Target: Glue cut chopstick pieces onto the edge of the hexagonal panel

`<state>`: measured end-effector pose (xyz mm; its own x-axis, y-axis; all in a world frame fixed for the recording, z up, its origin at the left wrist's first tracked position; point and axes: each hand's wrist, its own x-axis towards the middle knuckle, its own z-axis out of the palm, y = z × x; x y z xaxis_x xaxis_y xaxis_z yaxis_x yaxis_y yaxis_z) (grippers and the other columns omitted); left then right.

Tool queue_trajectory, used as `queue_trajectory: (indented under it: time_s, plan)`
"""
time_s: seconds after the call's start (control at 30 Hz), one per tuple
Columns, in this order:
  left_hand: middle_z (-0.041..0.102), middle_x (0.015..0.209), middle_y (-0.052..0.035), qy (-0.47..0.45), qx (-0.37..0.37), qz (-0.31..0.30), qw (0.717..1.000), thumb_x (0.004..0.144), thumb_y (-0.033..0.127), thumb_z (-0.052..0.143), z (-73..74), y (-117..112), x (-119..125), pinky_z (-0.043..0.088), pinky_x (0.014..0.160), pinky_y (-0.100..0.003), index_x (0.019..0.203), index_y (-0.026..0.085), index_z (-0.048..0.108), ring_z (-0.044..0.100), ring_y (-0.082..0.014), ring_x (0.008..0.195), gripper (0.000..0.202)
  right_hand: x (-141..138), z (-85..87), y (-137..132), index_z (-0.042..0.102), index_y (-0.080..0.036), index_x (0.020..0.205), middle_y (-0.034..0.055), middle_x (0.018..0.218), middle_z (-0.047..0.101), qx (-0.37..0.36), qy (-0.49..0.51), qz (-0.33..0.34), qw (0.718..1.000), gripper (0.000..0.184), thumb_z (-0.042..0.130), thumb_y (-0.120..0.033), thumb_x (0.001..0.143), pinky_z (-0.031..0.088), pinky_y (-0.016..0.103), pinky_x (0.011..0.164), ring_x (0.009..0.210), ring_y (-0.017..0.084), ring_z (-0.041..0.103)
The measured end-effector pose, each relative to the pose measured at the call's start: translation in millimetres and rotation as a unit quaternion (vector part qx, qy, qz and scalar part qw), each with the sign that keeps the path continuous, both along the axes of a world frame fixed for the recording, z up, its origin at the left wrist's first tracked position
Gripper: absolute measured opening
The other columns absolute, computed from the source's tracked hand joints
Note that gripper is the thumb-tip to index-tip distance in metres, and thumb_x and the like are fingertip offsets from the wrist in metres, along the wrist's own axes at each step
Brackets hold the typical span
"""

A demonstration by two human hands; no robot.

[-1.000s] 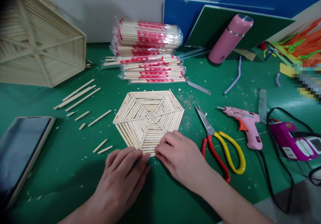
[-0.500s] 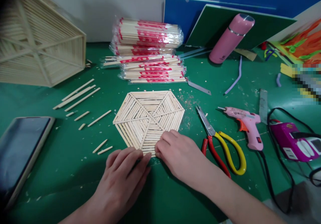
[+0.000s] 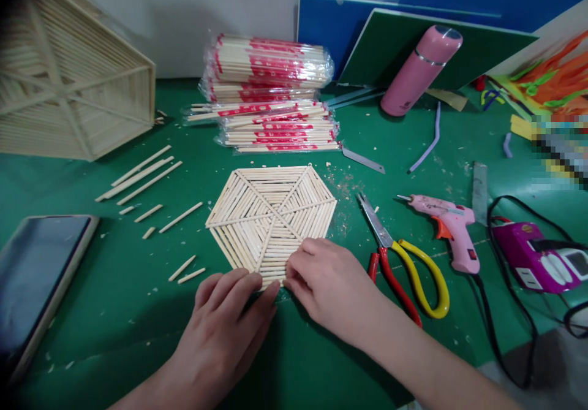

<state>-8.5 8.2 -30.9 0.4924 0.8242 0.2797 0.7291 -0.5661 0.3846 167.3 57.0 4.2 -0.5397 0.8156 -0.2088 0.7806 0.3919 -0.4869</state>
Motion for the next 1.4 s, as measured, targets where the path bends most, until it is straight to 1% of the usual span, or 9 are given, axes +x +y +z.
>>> queue_trajectory:
  time_s: [0.1, 0.23, 0.43, 0.63, 0.87, 0.93, 1.07, 1.27, 1.4]
  plan:
    - [0.056, 0.090, -0.0057, 0.003, 0.000, -0.001, 1.000, 0.083, 0.018, 0.047, -0.9, 0.2, 0.1, 0.031, 0.079, -0.036, 0.097, 0.016, 0.059, 0.047, -0.0200, 0.087, 0.018, 3.5, -2.3, -1.6, 0.058, -0.019, 0.073, 0.0014, 0.074, 0.055, -0.006, 0.030, -0.009, 0.999, 0.010, 0.053, -0.019, 0.082, 0.039, 0.026, 0.065, 0.074, 0.015, 0.051]
    - [0.056, 0.091, -0.0049, -0.009, -0.004, 0.002, 1.000, 0.084, 0.018, 0.048, -3.0, -0.5, -0.5, 0.030, 0.081, -0.034, 0.100, 0.016, 0.057, 0.047, -0.0189, 0.089, 0.019, 6.3, -3.2, -3.1, 0.059, -0.018, 0.077, 0.0036, 0.079, 0.055, 0.010, 0.036, 0.022, 0.999, 0.014, 0.048, -0.019, 0.085, 0.040, 0.027, 0.067, 0.078, 0.015, 0.050]
    - [0.056, 0.091, -0.0052, -0.002, -0.007, -0.002, 1.000, 0.084, 0.018, 0.047, -2.2, 0.4, -0.1, 0.030, 0.080, -0.035, 0.105, 0.017, 0.057, 0.047, -0.0198, 0.089, 0.023, 2.6, -2.2, -0.4, 0.058, -0.017, 0.078, 0.0044, 0.080, 0.056, 0.012, -0.033, 0.047, 0.998, 0.018, 0.043, -0.020, 0.087, 0.041, 0.028, 0.067, 0.079, 0.016, 0.051]
    - [0.057, 0.088, -0.0051, 0.008, 0.005, 0.008, 1.000, 0.083, 0.020, 0.048, -2.2, 1.9, 2.0, 0.030, 0.079, -0.036, 0.100, 0.019, 0.059, 0.047, -0.0206, 0.086, 0.021, -4.0, 2.7, 2.8, 0.055, -0.018, 0.074, 0.0029, 0.078, 0.056, -0.001, -0.083, 0.044, 0.996, 0.017, 0.044, -0.021, 0.086, 0.040, 0.029, 0.065, 0.076, 0.017, 0.051]
    - [0.056, 0.090, -0.0063, 0.012, 0.012, 0.003, 1.000, 0.084, 0.020, 0.045, -4.4, 0.2, 0.8, 0.030, 0.081, -0.037, 0.103, 0.018, 0.059, 0.047, -0.0212, 0.088, 0.023, -0.9, 3.4, 0.4, 0.052, -0.019, 0.071, -0.0006, 0.074, 0.055, -0.023, -0.004, -0.033, 0.999, 0.008, 0.055, -0.018, 0.079, 0.038, 0.025, 0.061, 0.071, 0.014, 0.050]
    - [0.056, 0.091, -0.0062, -0.001, 0.009, 0.005, 1.000, 0.084, 0.020, 0.045, -4.4, -0.3, 0.1, 0.029, 0.082, -0.037, 0.101, 0.019, 0.059, 0.047, -0.0211, 0.091, 0.022, 4.8, 2.4, -2.1, 0.053, -0.020, 0.077, -0.0009, 0.077, 0.055, -0.024, 0.041, -0.060, 0.997, 0.005, 0.054, -0.016, 0.080, 0.038, 0.025, 0.062, 0.072, 0.013, 0.051]
    - [0.055, 0.092, -0.0059, -0.004, 0.004, 0.004, 1.000, 0.085, 0.019, 0.044, -4.7, -0.7, -0.8, 0.028, 0.084, -0.037, 0.102, 0.018, 0.058, 0.047, -0.0205, 0.092, 0.022, 16.6, -2.6, -10.9, 0.058, -0.022, 0.087, 0.0016, 0.084, 0.055, 0.002, 0.100, -0.098, 0.990, 0.014, 0.046, -0.017, 0.085, 0.040, 0.027, 0.068, 0.078, 0.014, 0.052]
    - [0.053, 0.094, -0.0063, 0.016, 0.018, -0.002, 1.000, 0.084, 0.018, 0.044, -7.0, -0.9, -1.0, 0.028, 0.084, -0.038, 0.107, 0.019, 0.057, 0.045, -0.0217, 0.094, 0.026, 16.6, -16.0, -25.7, 0.060, -0.020, 0.090, 0.0038, 0.085, 0.055, 0.033, 0.114, -0.069, 0.991, 0.015, 0.045, -0.019, 0.086, 0.040, 0.029, 0.069, 0.079, 0.015, 0.050]
    - [0.053, 0.093, -0.0062, 0.027, 0.022, 0.001, 0.999, 0.084, 0.017, 0.044, -7.8, -0.7, 0.5, 0.028, 0.084, -0.038, 0.106, 0.020, 0.057, 0.045, -0.0218, 0.093, 0.026, 10.8, -16.5, -25.7, 0.059, -0.020, 0.086, 0.0039, 0.083, 0.054, 0.037, 0.082, -0.060, 0.994, 0.016, 0.043, -0.020, 0.086, 0.040, 0.030, 0.068, 0.078, 0.016, 0.049]
